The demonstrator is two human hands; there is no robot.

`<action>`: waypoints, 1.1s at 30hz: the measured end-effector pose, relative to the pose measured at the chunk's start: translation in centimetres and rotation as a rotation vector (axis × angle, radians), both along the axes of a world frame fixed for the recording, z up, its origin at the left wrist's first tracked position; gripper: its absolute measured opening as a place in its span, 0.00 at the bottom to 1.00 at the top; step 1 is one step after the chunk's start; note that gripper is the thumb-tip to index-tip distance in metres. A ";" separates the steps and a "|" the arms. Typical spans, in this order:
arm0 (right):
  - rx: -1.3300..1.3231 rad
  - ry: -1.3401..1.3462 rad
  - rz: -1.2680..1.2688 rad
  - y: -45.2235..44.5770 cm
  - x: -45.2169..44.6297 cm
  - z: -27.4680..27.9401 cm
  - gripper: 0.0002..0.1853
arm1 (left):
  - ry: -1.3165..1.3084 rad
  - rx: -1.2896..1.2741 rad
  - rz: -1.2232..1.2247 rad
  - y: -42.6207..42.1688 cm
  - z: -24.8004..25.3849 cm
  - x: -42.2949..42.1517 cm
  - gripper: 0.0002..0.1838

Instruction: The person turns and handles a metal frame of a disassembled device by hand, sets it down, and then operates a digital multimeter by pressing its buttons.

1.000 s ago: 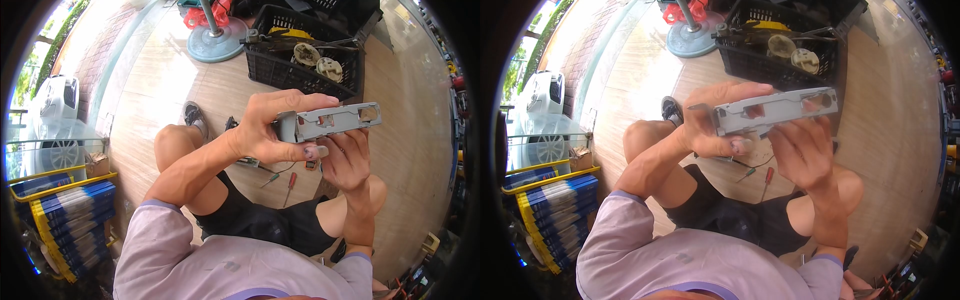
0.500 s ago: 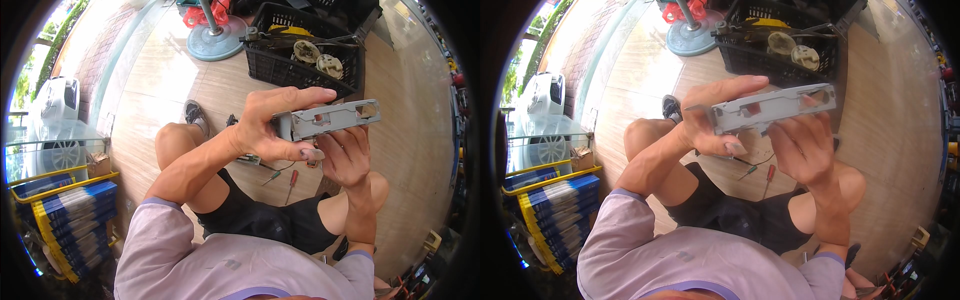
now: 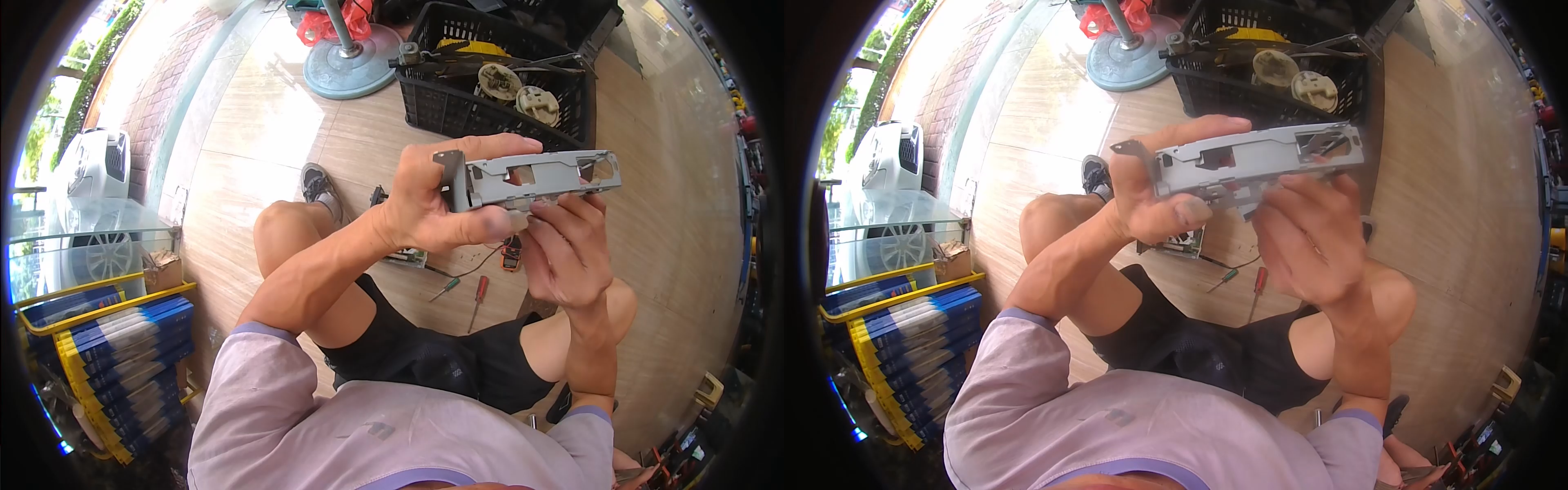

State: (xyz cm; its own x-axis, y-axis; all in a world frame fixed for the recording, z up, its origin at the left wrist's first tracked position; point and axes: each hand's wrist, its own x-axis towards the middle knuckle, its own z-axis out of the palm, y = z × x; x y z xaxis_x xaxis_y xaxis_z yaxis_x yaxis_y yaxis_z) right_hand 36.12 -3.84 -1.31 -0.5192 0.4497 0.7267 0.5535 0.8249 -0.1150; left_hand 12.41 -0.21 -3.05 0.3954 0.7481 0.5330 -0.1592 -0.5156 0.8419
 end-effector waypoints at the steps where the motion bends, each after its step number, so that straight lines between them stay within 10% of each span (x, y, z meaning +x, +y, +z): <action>1: 0.017 0.049 0.028 0.1 0.2 0.3 0.16 | -0.024 -0.107 -0.025 -0.4 0.1 0.0 0.42; 6: -0.032 0.546 0.003 0.8 1.9 0.0 0.30 | -0.173 -0.073 0.010 -0.5 0.0 1.0 0.34; 12: -0.780 0.678 0.163 1.5 1.7 -0.2 0.50 | -0.033 0.232 0.027 -0.2 -0.4 0.7 0.40; 33: -0.515 0.571 0.228 0.5 0.6 -1.6 0.52 | 0.062 0.132 -0.006 -0.6 -1.9 0.4 0.43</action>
State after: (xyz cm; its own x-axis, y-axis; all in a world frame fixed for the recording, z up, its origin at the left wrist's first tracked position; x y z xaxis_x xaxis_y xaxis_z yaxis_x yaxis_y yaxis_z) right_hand 36.77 -3.32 -2.87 -0.2494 0.7284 0.6382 0.1185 0.6770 -0.7264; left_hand 12.80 -0.76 -4.92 0.4351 0.6705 0.6009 -0.1125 -0.6216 0.7752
